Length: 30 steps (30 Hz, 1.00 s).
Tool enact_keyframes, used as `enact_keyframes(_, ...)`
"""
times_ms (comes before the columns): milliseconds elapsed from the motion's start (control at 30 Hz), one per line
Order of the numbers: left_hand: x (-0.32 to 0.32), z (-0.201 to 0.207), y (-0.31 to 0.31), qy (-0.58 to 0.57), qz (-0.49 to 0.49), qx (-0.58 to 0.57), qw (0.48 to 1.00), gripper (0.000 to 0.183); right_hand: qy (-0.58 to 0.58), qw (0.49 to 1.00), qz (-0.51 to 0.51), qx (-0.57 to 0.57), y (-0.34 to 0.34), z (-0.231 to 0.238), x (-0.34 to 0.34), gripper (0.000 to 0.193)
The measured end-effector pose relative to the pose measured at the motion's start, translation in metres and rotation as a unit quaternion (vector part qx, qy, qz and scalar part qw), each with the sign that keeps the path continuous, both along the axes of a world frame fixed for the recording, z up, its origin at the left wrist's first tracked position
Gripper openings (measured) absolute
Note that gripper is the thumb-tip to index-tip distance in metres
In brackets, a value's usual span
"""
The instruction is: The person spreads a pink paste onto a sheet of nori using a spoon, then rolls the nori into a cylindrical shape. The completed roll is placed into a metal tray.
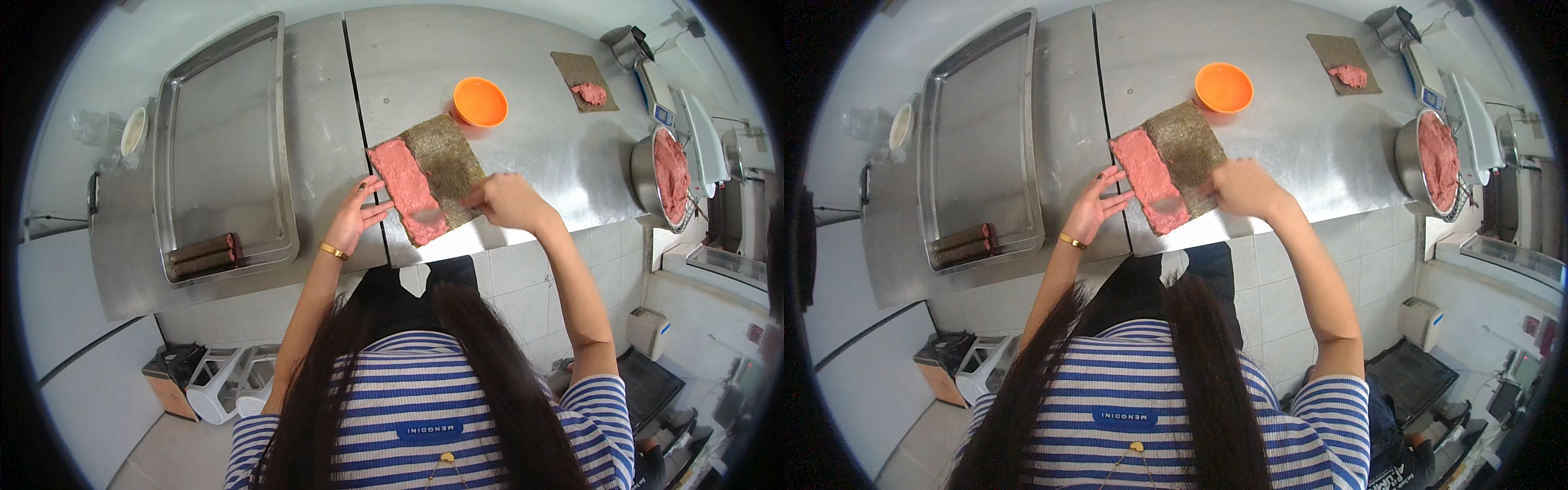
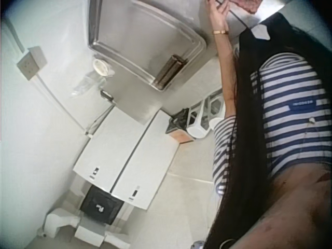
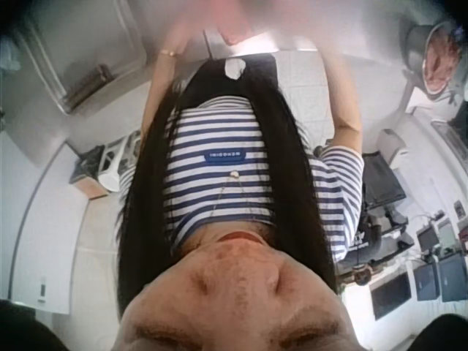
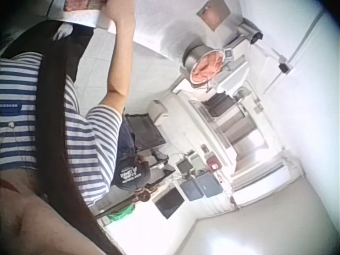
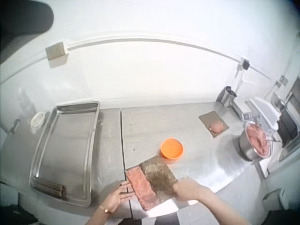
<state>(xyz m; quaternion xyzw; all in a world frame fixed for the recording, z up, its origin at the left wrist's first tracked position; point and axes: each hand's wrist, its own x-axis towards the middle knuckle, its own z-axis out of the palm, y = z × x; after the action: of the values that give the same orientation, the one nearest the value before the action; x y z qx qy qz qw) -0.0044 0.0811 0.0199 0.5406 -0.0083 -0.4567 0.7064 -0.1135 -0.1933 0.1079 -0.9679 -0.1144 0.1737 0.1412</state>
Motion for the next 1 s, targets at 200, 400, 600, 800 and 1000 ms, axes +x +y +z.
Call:
enact_keyframes(200, -0.003, 0.004, 0.004, 0.002, -0.023, 0.022, 0.999, 0.054, -0.151, 0.984, -0.092, 0.012, 0.02, -0.02, 0.04, 0.026)
enact_keyframes(400, -0.009, 0.006, 0.006, 0.001, -0.056, 0.035, 0.998, 0.054, -0.127, 0.989, -0.059, -0.037, 0.03, -0.024, 0.002, 0.03)
enact_keyframes(600, -0.011, 0.01, 0.002, -0.002, -0.054, 0.042, 0.998, 0.054, -0.067, 0.995, -0.058, -0.046, 0.042, -0.012, -0.048, 0.033)
enact_keyframes(800, -0.01, 0.011, 0.002, -0.011, -0.061, 0.044, 0.997, 0.052, -0.083, 0.995, -0.059, 0.014, 0.024, 0.01, -0.046, 0.034)
enact_keyframes(1000, -0.011, 0.009, 0.003, -0.014, -0.077, 0.053, 0.996, 0.052, -0.11, 0.988, -0.09, -0.056, 0.038, -0.014, -0.036, 0.036)
